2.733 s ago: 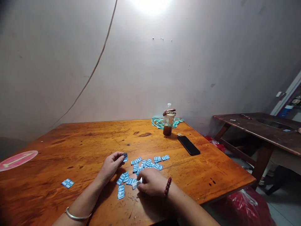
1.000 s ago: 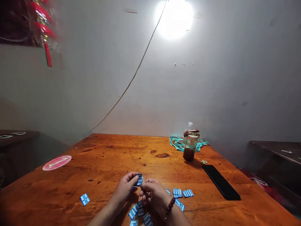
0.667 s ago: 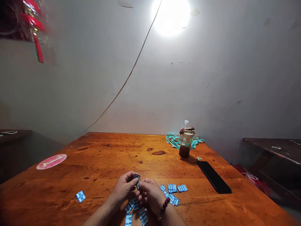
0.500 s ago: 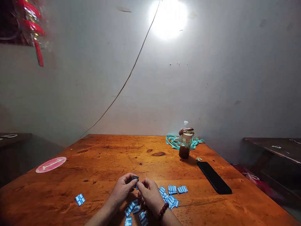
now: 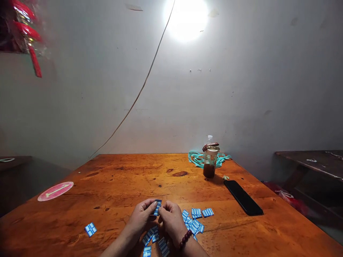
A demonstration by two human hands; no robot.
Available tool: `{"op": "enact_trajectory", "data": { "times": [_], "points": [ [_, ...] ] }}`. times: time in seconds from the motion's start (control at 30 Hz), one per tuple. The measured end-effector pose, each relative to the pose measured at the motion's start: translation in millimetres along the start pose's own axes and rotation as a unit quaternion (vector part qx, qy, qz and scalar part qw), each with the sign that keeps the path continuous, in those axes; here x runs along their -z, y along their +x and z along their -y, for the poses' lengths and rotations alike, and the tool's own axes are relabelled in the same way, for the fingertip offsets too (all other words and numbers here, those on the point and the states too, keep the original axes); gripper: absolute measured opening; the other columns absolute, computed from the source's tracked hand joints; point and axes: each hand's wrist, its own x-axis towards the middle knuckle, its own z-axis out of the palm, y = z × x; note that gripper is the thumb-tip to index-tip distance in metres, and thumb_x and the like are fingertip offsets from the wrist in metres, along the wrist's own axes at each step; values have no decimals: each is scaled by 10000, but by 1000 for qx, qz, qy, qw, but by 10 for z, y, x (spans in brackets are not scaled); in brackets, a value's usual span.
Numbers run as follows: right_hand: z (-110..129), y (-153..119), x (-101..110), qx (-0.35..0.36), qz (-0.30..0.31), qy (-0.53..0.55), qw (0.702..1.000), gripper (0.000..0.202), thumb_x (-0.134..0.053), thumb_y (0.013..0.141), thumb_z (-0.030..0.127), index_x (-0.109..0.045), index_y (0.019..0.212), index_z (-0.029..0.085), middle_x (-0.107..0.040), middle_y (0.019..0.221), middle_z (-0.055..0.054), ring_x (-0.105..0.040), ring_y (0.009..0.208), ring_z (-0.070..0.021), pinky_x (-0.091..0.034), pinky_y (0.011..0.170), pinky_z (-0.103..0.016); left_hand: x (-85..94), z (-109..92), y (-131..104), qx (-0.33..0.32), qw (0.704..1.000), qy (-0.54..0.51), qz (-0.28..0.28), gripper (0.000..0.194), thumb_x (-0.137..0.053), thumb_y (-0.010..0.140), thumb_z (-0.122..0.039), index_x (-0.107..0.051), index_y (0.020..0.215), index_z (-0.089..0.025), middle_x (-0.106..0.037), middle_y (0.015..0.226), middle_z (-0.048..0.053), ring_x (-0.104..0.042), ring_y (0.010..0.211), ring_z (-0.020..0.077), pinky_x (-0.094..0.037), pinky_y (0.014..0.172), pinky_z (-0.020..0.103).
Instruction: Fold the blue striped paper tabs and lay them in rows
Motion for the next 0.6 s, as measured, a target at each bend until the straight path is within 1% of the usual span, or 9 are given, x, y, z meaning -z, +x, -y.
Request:
{"op": "enact_trajectory", "data": {
  "times": [0.07, 0.13, 0.27, 0.37, 0.47, 0.53, 0.6],
  "points": [
    [20, -12, -8, -10, -6, 23, 1000, 189, -482, 675, 326, -427, 583, 170, -473, 448, 56, -347, 297, -41, -223, 298, -150, -16, -11, -12, 21, 1000, -12, 9, 266, -622, 658, -363, -604, 815, -149, -572, 628, -10, -484, 438, 66, -345, 408, 169],
    [28, -16, -9, -8, -15, 27, 999, 222, -499, 672, 354, -423, 577, 169, -466, 443, 59, -345, 295, -37, -224, 297, -148, -33, -28, -29, 23, 999, -24, 24, 263, -638, 645, -342, -604, 817, -146, -587, 655, 0, -508, 452, 73, -359, 418, 173],
    [-9, 4, -6, 2, -21, -9, 1000, 225, -491, 695, 344, -429, 574, 165, -457, 444, 55, -358, 328, -43, -250, 333, -154, -43, -47, -46, 14, 1000, -15, 23, 223, -643, 636, -313, -617, 773, -139, -605, 650, 11, -535, 488, 90, -384, 448, 182],
    [-51, 30, 9, 61, -49, -75, 994, 217, -486, 704, 299, -438, 543, 161, -445, 461, 48, -394, 414, -61, -279, 397, -166, -32, -37, -35, -2, 1000, 0, 16, 212, -639, 634, -310, -630, 762, -141, -619, 656, 17, -542, 524, 98, -391, 468, 183],
    [-55, 37, 38, 123, -90, -128, 980, 207, -506, 692, 264, -447, 523, 160, -435, 487, 46, -397, 481, -74, -289, 447, -177, -21, -22, -17, 1, 1000, 5, 11, 216, -644, 623, -312, -639, 750, -137, -624, 654, 20, -517, 508, 87, -375, 455, 176],
    [-41, 33, 57, 145, -105, -128, 975, 148, -524, 689, 267, -493, 589, 162, -450, 514, 47, -406, 499, -80, -297, 462, -181, -15, -15, -8, 0, 1000, 3, 10, 219, -649, 620, -304, -642, 748, -127, -615, 632, 16, -491, 486, 73, -355, 445, 167],
    [-30, 34, 69, 157, -100, -103, 977, 114, -533, 694, 281, -532, 696, 167, -473, 541, 44, -426, 511, -87, -307, 468, -183, -13, -10, -5, -1, 1000, -5, 16, 224, -644, 627, -303, -641, 758, -121, -598, 600, 5, -462, 457, 58, -330, 432, 160]
  ]
}}
